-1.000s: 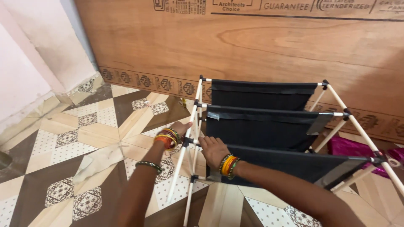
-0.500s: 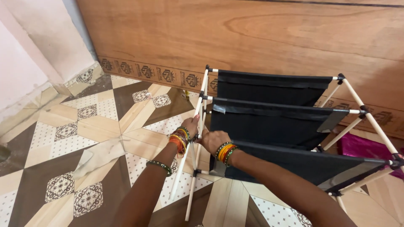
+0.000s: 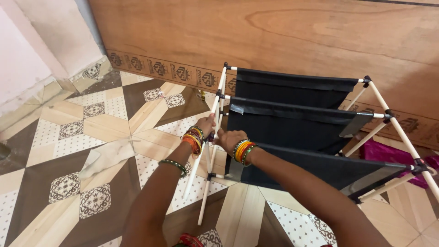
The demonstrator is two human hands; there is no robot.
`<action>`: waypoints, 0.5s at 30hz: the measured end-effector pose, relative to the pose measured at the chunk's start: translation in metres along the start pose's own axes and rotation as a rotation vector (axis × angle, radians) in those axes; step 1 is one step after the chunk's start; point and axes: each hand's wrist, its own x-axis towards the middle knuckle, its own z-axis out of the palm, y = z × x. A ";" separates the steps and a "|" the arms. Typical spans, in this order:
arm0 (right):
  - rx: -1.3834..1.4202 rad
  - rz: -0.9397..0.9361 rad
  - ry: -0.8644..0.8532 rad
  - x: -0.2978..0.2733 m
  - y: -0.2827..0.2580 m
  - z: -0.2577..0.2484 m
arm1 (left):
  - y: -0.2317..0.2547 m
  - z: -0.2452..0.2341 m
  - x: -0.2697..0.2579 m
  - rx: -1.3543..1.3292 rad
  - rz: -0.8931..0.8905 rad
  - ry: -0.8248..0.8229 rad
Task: The person assembles a three-tier black fabric shoe rack with white poles and black connectors. They attach the fabric shelves to the frame, secure the joints, and adjust the structure to ensure stability.
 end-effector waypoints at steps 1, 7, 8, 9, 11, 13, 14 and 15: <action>-0.027 -0.010 -0.005 -0.001 0.001 -0.001 | -0.007 -0.004 0.003 -0.014 0.019 -0.030; -0.064 0.018 0.351 -0.010 0.035 -0.041 | -0.035 -0.043 -0.011 0.023 -0.019 -0.199; -0.045 0.030 0.421 -0.009 0.041 -0.050 | -0.040 -0.044 -0.024 -0.109 -0.111 -0.230; -0.028 0.046 0.494 -0.009 0.049 -0.061 | -0.039 -0.042 -0.033 0.035 -0.074 -0.286; 0.013 0.086 0.610 -0.010 0.061 -0.078 | -0.039 -0.036 -0.051 0.326 0.002 -0.392; 0.063 0.128 0.691 -0.010 0.068 -0.091 | -0.038 -0.013 -0.059 0.243 0.191 -0.261; 0.048 0.112 0.782 -0.011 0.072 -0.096 | -0.038 -0.002 -0.059 0.199 0.283 -0.194; 0.036 0.092 0.873 -0.011 0.077 -0.100 | -0.037 0.007 -0.056 0.144 0.373 -0.133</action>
